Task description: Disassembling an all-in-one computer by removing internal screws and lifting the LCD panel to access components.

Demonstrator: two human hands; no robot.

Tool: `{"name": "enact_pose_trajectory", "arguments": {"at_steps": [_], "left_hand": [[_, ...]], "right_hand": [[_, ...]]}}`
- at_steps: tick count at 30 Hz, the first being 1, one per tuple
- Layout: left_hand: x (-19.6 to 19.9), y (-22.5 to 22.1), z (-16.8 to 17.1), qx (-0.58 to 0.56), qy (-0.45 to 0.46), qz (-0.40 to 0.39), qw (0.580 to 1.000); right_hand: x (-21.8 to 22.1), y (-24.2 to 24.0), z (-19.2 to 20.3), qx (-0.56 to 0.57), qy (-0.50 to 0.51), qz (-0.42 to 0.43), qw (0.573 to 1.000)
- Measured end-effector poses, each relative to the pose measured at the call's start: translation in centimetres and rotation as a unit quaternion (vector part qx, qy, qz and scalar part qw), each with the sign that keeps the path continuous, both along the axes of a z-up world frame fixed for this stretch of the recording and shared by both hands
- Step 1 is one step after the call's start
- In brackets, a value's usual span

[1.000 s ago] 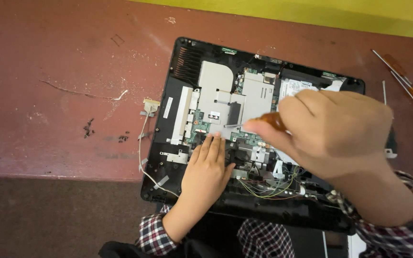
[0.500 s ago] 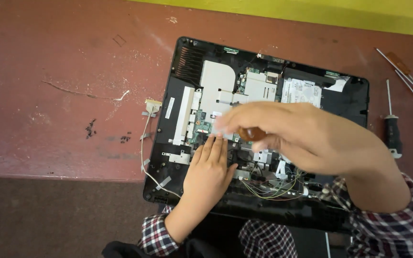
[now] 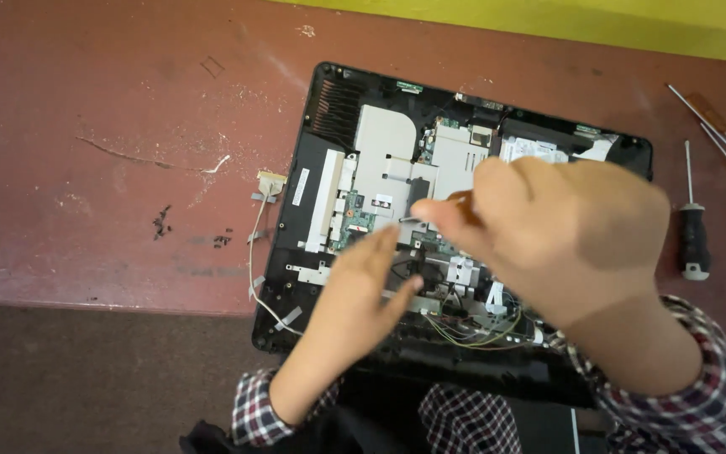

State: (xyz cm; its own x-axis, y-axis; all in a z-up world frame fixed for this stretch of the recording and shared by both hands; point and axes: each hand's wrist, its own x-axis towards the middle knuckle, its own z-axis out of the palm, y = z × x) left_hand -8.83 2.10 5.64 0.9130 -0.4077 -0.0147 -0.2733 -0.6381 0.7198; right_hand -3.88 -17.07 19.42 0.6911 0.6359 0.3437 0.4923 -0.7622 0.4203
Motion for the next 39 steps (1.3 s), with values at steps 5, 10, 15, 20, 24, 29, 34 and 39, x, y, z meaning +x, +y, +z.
{"name": "enact_pose_trajectory", "arguments": {"at_steps": [5, 10, 15, 20, 24, 29, 34, 39], "left_hand": [[1.9, -1.2, 5.1, -0.217, -0.257, 0.124, 0.934], [3.8, -1.8, 5.4, -0.269, -0.271, 0.069, 0.922], [4.9, -1.4, 4.1, -0.311, -0.214, 0.022, 0.926], [5.2, -0.6, 4.4, -0.343, -0.083, -0.047, 0.935], [4.6, -1.1, 7.3, -0.347, -0.103, 0.012, 0.932], [5.3, -2.2, 5.7, -0.352, -0.163, 0.013, 0.922], [6.6, -1.4, 3.0, -0.422, -0.074, -0.052, 0.902], [6.7, -1.0, 3.7, -0.413, -0.062, -0.083, 0.905]], "right_hand": [[-1.7, 1.6, 0.5, -0.034, -0.042, -0.010, 0.998], [-0.6, 1.2, 3.8, 0.031, 0.143, -0.003, 0.989], [-0.7, -0.8, 4.6, 0.091, 0.184, 0.169, 0.964], [0.1, -0.4, 3.8, 0.023, 0.011, 0.139, 0.990], [1.1, 0.3, 2.6, 0.015, -0.040, 0.096, 0.994], [0.3, 0.8, 0.1, -0.049, -0.150, -0.020, 0.987], [-0.5, 0.4, 4.0, 0.063, 0.133, 0.088, 0.985], [-0.7, -0.3, 4.8, 0.137, 0.244, 0.144, 0.949]]}}
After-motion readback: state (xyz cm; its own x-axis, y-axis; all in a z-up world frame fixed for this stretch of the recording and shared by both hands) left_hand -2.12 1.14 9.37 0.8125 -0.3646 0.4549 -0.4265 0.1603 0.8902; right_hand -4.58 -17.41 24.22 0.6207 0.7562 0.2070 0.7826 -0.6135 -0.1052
